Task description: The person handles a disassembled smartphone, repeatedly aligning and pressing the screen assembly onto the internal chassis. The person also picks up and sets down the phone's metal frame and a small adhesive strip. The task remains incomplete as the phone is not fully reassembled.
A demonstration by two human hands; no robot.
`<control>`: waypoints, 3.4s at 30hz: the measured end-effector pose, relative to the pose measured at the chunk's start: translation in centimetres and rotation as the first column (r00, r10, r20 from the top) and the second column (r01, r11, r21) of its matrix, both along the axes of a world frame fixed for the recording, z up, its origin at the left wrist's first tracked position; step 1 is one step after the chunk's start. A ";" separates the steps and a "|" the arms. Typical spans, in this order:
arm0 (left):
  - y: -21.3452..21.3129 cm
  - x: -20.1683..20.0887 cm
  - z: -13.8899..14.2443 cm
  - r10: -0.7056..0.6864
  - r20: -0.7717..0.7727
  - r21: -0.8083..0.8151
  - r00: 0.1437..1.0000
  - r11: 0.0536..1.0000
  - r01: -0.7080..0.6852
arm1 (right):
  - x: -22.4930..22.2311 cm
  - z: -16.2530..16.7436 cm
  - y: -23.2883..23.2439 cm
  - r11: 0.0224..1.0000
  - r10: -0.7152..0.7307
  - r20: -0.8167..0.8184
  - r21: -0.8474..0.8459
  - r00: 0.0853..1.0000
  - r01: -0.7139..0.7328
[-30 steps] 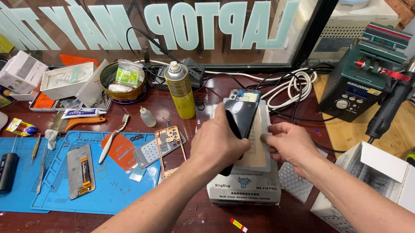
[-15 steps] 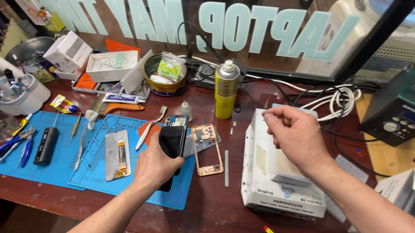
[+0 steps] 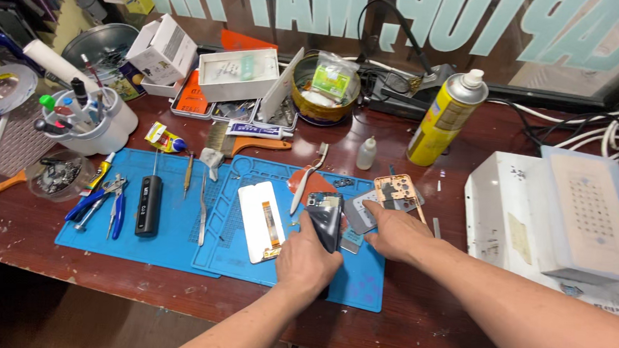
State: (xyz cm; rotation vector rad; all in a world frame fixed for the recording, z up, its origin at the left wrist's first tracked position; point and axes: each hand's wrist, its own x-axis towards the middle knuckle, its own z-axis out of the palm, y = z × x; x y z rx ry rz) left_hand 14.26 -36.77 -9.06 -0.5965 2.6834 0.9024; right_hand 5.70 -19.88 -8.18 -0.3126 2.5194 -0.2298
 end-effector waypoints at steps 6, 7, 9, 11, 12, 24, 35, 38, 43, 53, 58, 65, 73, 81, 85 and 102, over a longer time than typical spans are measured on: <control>-0.9 -0.1 -0.5 -0.108 0.002 -0.059 0.994 0.992 0.108 | -1.5 -0.8 -4.2 0.994 0.098 0.042 0.038 0.994 -0.100; -0.8 -0.1 -0.5 -0.114 0.007 -0.075 0.993 0.991 0.114 | -1.6 -0.7 -4.3 0.993 0.097 0.046 0.067 0.994 -0.100; -0.4 -0.2 -0.6 -0.143 0.015 -0.102 0.990 0.984 0.143 | -1.5 -0.4 -3.9 0.991 0.069 0.055 0.111 0.996 -0.075; 0.1 -0.4 -0.6 -0.169 0.037 -0.126 0.985 0.977 0.172 | -1.4 -0.3 -3.4 0.990 0.032 0.067 0.136 0.997 -0.040; 0.2 -0.5 -0.5 -0.178 0.048 -0.142 0.983 0.973 0.184 | -1.5 -0.2 -3.1 0.992 0.032 0.060 0.122 0.998 -0.039; 1.7 -2.0 -0.5 -0.155 0.127 -0.170 0.980 0.970 0.176 | -1.5 -1.0 5.5 0.942 -0.323 -0.242 -0.176 0.915 0.286; 1.8 -1.8 0.0 -0.108 0.146 -0.153 0.983 0.980 0.131 | -3.7 -5.9 10.8 0.886 -0.464 -0.175 -0.098 0.868 0.453; 1.6 -1.6 -0.1 -0.116 0.139 -0.156 0.983 0.978 0.138 | -3.8 -6.8 10.9 0.899 -0.437 -0.203 -0.120 0.876 0.420; 1.7 -1.6 -0.3 -0.129 0.137 -0.161 0.982 0.976 0.150 | -4.1 -7.1 10.8 0.861 -0.505 -0.120 -0.137 0.855 0.490; 1.4 -1.6 0.5 -0.132 0.187 -0.147 0.973 0.976 0.161 | -3.4 -5.6 9.4 0.710 -0.662 0.066 -0.263 0.747 0.653; 1.3 -1.6 0.5 -0.149 0.187 -0.147 0.971 0.973 0.177 | -3.5 -5.4 9.4 0.567 -0.720 0.255 -0.322 0.646 0.759; 1.0 -1.5 -0.2 -0.175 0.131 -0.168 0.976 0.966 0.196 | -2.8 -5.5 9.2 0.574 -0.732 0.201 -0.335 0.651 0.748; 1.2 -1.4 -0.3 -0.118 0.113 -0.154 0.987 0.979 0.135 | -2.0 -6.5 9.0 0.554 -0.742 0.217 -0.334 0.634 0.763; 1.3 -1.4 0.1 -0.055 0.121 -0.117 0.991 0.991 0.069 | -1.9 -5.6 9.0 0.686 -0.669 0.102 -0.295 0.736 0.665; 0.8 -1.5 -0.1 -0.066 0.110 -0.078 0.992 0.994 0.075 | -1.6 -4.0 7.7 0.760 -0.579 0.006 -0.358 0.815 0.542; 0.4 -0.6 0.7 -0.206 -0.194 -0.048 0.959 0.979 0.200 | -2.2 -5.1 0.9 -0.128 -0.224 0.925 -0.341 0.308 0.931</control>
